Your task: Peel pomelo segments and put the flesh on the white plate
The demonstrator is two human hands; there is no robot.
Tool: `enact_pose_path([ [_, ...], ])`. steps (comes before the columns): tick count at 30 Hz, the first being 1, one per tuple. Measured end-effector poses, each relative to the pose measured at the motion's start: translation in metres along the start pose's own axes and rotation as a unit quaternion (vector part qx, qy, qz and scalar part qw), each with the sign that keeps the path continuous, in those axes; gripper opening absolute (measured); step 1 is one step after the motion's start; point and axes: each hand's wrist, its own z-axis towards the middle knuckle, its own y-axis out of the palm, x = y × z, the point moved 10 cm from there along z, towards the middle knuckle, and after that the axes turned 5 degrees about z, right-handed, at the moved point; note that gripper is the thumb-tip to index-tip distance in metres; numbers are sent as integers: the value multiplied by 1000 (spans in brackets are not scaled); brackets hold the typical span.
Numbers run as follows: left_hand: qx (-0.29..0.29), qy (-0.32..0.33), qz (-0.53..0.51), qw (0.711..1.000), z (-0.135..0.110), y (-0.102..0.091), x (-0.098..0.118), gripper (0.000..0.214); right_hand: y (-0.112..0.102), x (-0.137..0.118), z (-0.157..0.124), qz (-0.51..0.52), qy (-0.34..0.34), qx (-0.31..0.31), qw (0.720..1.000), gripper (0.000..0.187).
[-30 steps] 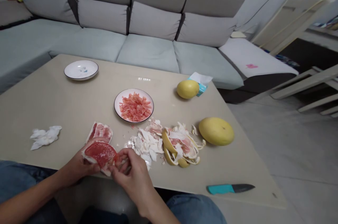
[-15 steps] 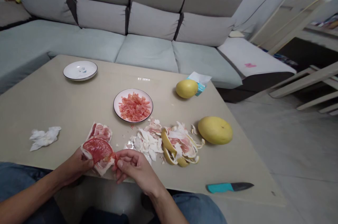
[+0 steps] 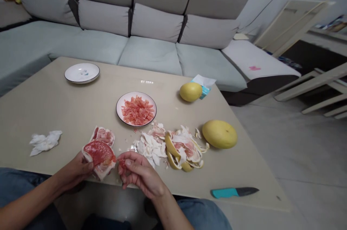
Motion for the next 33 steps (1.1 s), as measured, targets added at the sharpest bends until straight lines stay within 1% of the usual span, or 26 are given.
enact_pose_path([
  [4, -6, -6, -17, 1000, 3, 1, -2, 69, -3, -9, -2, -36, -26, 20, 999, 32],
  [6, -7, -5, -16, 1000, 4, 1, -2, 66, -7, -18, -2, -90, -59, 43, 993, 35],
  [7, -7, -4, -15, 1000, 4, 1, -1, 63, -10, -26, -2, -129, -84, 62, 986, 36],
  [8, -5, -5, -15, 1000, 4, 1, 0, 59, -15, -37, -2, -181, -117, 87, 973, 35],
  [9, -3, -8, -17, 1000, 5, 1, 0, 55, -19, -51, -4, -253, -159, 120, 947, 33],
  [10, 0, -12, -20, 1000, 4, 0, 0, 53, -21, -68, -5, -337, -204, 154, 906, 29],
  [11, 3, -16, -24, 1000, 4, 0, 1, 50, -21, -85, -7, -417, -246, 186, 855, 25],
  [12, 5, -19, -27, 999, 4, 0, 1, 48, -19, -101, -8, -498, -286, 214, 790, 22],
  [13, 5, -21, -29, 999, 4, 1, 2, 45, -20, -114, -6, -539, -309, 230, 749, 20],
  [15, 7, -20, -31, 999, 4, 1, 3, 40, -25, -136, 4, -573, -337, 251, 703, 21],
  [17, 12, -19, -34, 999, 4, 0, 2, 41, -31, -152, 16, -600, -356, 259, 668, 21],
  [19, 14, -22, -32, 999, 5, -2, 0, 47, -34, -163, 28, -621, -370, 256, 642, 20],
  [21, 10, -25, -28, 999, 6, -3, -2, 52, -34, -167, 34, -634, -380, 250, 626, 19],
  [24, 6, -29, -20, 999, 7, -4, -2, 53, -23, -163, 25, -637, -388, 252, 616, 21],
  [25, 6, -30, -18, 999, 7, -4, -1, 54, -16, -158, 18, -637, -386, 251, 618, 21],
  [27, 4, -30, -15, 999, 7, -2, 0, 55, 2, -143, 4, -636, -369, 231, 638, 19],
  [28, 1, -27, -12, 1000, 7, 0, 2, 54, 12, -130, 1, -635, -342, 202, 662, 18],
  [29, -3, -22, -7, 1000, 7, 1, 3, 54, 17, -113, 1, -611, -292, 162, 717, 18],
  [30, -6, -15, -2, 1000, 6, 3, 4, 54, 22, -97, -1, -589, -248, 135, 757, 19],
  [32, -7, -7, 11, 1000, 5, 6, 4, 59, 26, -74, -6, -559, -186, 123, 799, 23],
  [33, -5, -5, 18, 1000, 4, 7, 4, 65, 26, -67, -8, -548, -165, 129, 810, 23],
])
